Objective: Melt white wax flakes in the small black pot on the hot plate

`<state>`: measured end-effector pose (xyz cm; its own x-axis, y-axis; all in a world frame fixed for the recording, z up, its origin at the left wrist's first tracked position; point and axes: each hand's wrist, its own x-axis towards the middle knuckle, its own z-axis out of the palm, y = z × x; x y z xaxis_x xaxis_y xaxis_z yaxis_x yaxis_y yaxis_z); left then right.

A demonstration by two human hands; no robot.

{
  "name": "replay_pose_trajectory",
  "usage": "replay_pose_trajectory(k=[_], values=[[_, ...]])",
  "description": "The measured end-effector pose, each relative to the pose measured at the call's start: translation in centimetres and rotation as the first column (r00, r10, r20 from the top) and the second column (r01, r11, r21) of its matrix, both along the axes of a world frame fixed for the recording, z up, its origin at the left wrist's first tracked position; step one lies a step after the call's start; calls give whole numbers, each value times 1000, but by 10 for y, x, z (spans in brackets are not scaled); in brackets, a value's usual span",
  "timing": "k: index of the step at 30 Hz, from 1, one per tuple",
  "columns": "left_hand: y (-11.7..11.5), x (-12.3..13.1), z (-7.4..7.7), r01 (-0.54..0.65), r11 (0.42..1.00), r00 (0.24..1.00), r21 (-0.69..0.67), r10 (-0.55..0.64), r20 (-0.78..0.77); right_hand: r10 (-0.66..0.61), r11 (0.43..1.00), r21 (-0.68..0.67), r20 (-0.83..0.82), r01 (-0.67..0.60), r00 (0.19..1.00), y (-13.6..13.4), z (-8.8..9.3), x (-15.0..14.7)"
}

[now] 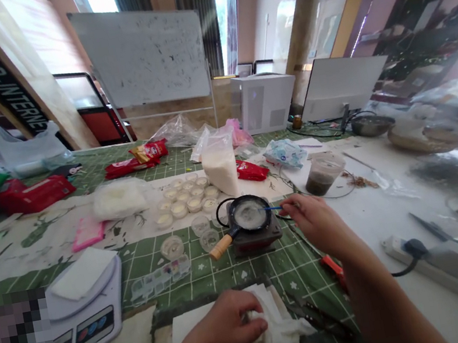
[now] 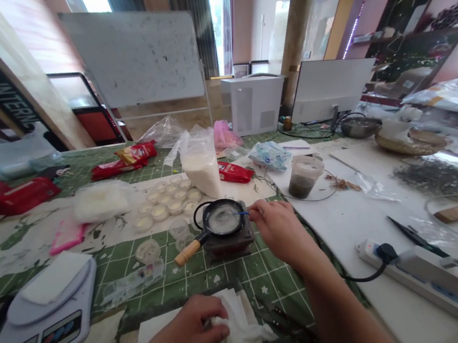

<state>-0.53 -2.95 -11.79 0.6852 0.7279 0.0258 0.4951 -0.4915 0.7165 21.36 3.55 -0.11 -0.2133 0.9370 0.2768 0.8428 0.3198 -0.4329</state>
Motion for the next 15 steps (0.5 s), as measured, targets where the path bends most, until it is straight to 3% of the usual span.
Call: replay_pose_trajectory(k=[4,5,9,13,15], values=[[1,1,1,-9,1000,1000,-3,9,-14,152,988,-24,-71,-154,986,1,-1,-1],[1,1,1,-11,1000,1000,-5,11,-17,150,988,-29,-64,-152,987,2,-2,-1],[0,1,2,2,1000,1000,-8,-2,-19,-53,999,8,17,53,998,3,-2,0],[-1,0,0,-12,1000,999,-11,11,-30,104,995,-2,-38,-104,994,1,-1,-2],[-1,0,-2,-20,1000,999,-10,20,-26,91,996,3,-24,-91,996,2,-2,-2]])
